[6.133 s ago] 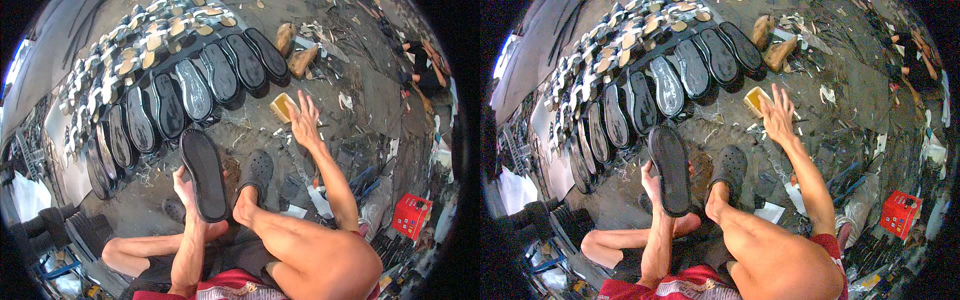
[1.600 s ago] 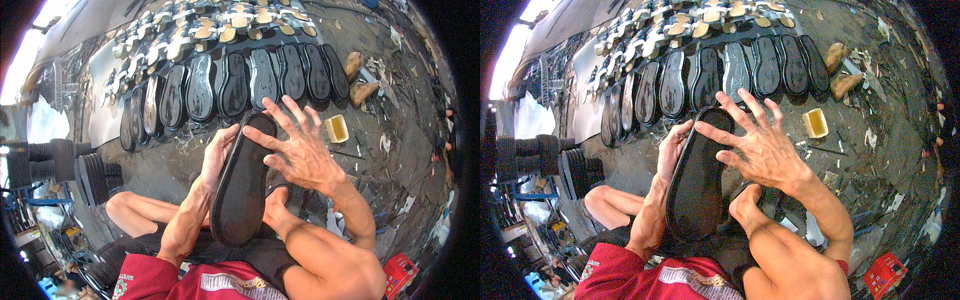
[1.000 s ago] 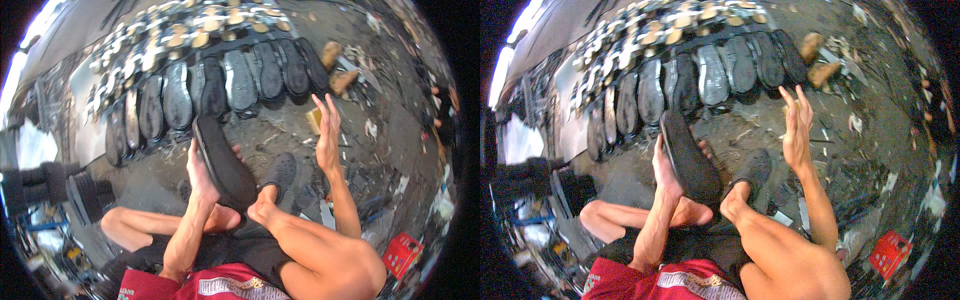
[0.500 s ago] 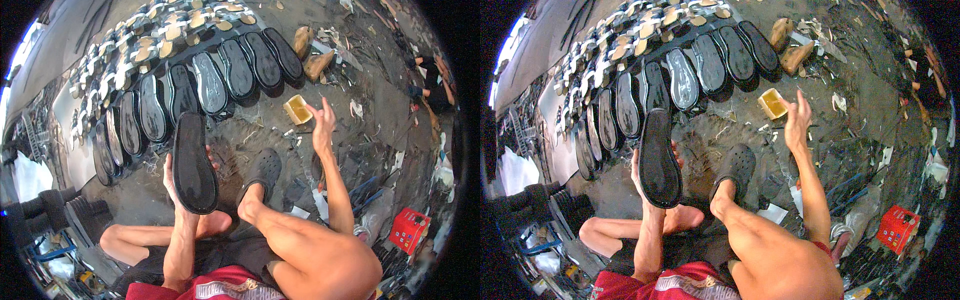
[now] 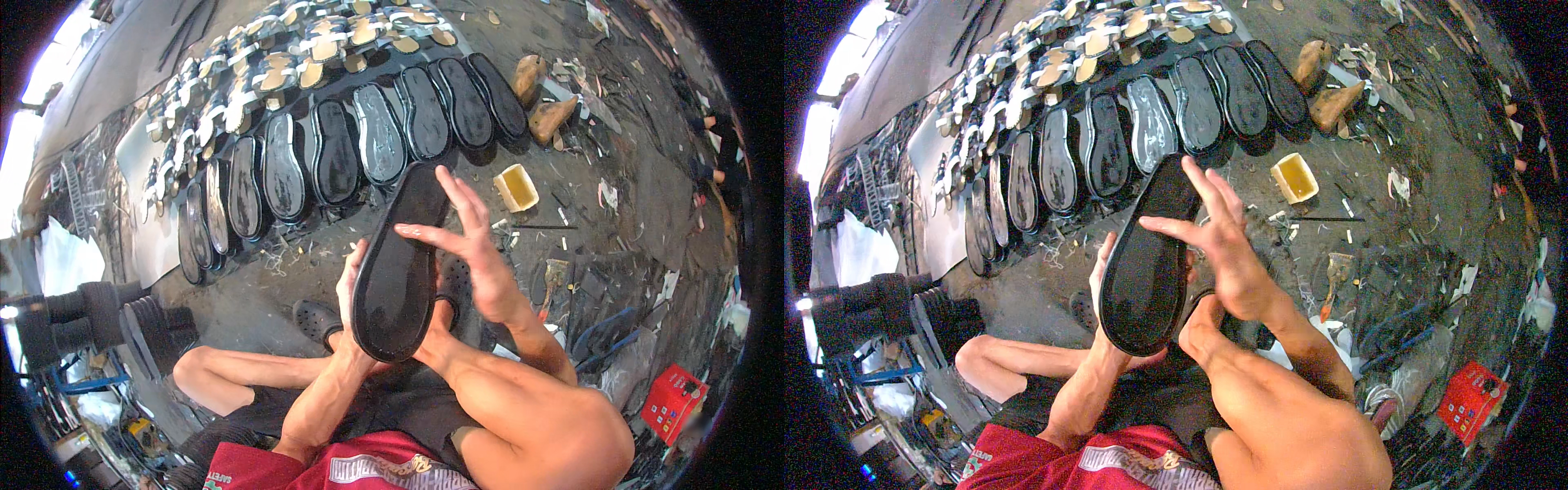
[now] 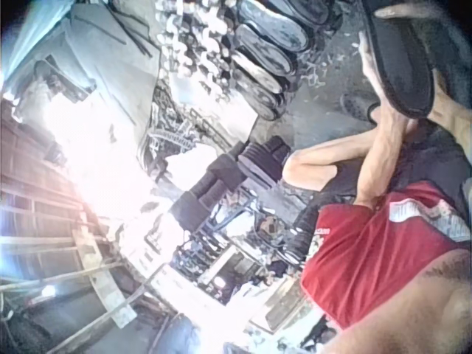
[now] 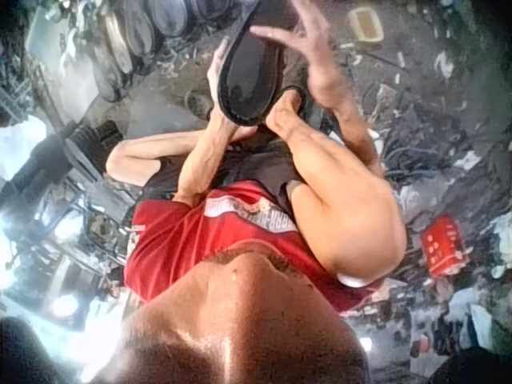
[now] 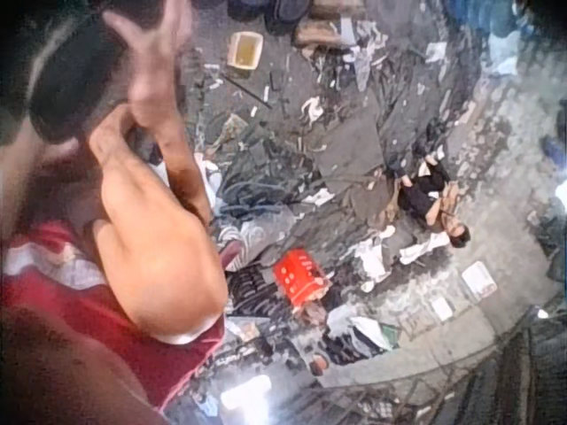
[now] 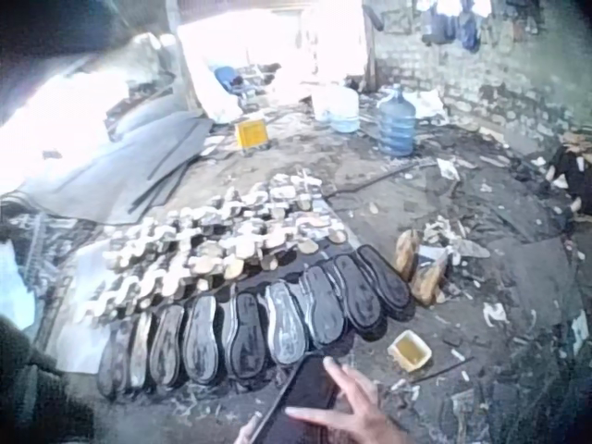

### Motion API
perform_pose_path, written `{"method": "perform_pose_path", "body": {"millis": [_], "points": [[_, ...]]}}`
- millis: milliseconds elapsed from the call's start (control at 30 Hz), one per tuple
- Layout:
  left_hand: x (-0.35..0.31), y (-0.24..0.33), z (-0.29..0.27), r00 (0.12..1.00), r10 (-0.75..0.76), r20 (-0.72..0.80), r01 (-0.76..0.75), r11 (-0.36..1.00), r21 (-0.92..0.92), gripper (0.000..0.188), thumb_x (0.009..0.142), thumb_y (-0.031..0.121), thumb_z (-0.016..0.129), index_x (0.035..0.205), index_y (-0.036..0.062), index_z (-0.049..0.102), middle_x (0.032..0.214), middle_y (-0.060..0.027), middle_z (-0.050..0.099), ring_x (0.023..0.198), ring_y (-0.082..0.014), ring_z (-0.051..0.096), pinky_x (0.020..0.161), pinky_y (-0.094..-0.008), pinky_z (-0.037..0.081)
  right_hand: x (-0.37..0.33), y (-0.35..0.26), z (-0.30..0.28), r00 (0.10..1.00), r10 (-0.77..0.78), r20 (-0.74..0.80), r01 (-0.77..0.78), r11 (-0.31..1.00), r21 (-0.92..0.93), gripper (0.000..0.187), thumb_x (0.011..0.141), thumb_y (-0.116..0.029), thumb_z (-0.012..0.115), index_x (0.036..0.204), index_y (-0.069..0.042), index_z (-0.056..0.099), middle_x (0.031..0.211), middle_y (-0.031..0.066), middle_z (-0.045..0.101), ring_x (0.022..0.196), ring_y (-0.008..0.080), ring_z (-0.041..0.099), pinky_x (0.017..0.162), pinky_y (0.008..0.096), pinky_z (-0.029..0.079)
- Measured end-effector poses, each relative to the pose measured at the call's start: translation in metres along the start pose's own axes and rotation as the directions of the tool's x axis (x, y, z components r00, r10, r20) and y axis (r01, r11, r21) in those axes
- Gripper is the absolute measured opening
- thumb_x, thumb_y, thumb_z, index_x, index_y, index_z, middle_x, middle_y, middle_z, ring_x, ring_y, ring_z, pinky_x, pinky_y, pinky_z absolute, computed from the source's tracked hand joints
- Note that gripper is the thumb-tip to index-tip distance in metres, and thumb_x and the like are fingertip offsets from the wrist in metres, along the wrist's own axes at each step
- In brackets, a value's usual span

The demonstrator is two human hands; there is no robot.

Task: The person sits on the floor and repeatedly rubs the surface of black shoe insoles with their hands. They pick up an insole, rub it, place it down, and repeat the process with several insoles from a nearby pile.

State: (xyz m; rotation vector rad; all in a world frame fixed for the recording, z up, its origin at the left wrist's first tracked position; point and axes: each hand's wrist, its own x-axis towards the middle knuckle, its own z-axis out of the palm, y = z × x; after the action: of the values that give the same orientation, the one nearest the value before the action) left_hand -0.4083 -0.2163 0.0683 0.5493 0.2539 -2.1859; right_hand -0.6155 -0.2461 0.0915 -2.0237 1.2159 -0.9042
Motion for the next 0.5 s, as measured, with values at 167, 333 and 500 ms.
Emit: {"method": "perform_pose_path", "body": {"millis": [167, 333, 500], "points": [[-0.015, 0.005, 0.014, 0.992, 0.107, -0.068, -0.109, 0.994, -0.025, 0.066, 0.108, 0.058, 0.049, 0.142, 0.0038, 0.066, 0.128, -0.0212, 0.075, 0.104, -0.0342, 0.077, 0.094, -0.0473, 0.064, 0.007, -0.006, 0.019, 0.999, 0.002, -0.049, -0.03, 0.808, -0.588, 0.076, 0.112, -0.07, 0.013, 0.156, -0.032, 0.062, 0.177, 0.0119, 0.032, 0.16, 0.0399, 0.022, 0.126, 0.0597, 0.009], [-0.015, 0.017, 0.009, 0.998, 0.061, 0.024, -0.058, 0.992, -0.11, 0.067, 0.108, 0.059, 0.049, 0.142, 0.0028, 0.066, 0.125, -0.0188, 0.076, 0.099, -0.0319, 0.078, 0.091, -0.0466, 0.065, -0.007, -0.023, 0.014, 0.997, -0.067, 0.041, 0.079, 0.824, -0.562, 0.074, 0.112, -0.068, 0.013, 0.155, -0.034, 0.062, 0.178, 0.0101, 0.032, 0.159, 0.0396, 0.024, 0.126, 0.0596, 0.011], [-0.015, 0.014, 0.008, 0.987, 0.06, -0.148, -0.062, 0.998, -0.009, 0.07, 0.109, 0.056, 0.045, 0.143, -0.0026, 0.063, 0.123, -0.0273, 0.075, 0.098, -0.042, 0.078, 0.089, -0.0514, 0.066, 0.02, 0.006, 0.006, 1.0, 0.031, 0.0, -0.025, 0.831, -0.555, 0.07, 0.113, -0.067, 0.017, 0.165, -0.032, 0.05, 0.182, 0.0105, 0.02, 0.161, 0.0451, 0.02, 0.125, 0.067, 0.011]]}}
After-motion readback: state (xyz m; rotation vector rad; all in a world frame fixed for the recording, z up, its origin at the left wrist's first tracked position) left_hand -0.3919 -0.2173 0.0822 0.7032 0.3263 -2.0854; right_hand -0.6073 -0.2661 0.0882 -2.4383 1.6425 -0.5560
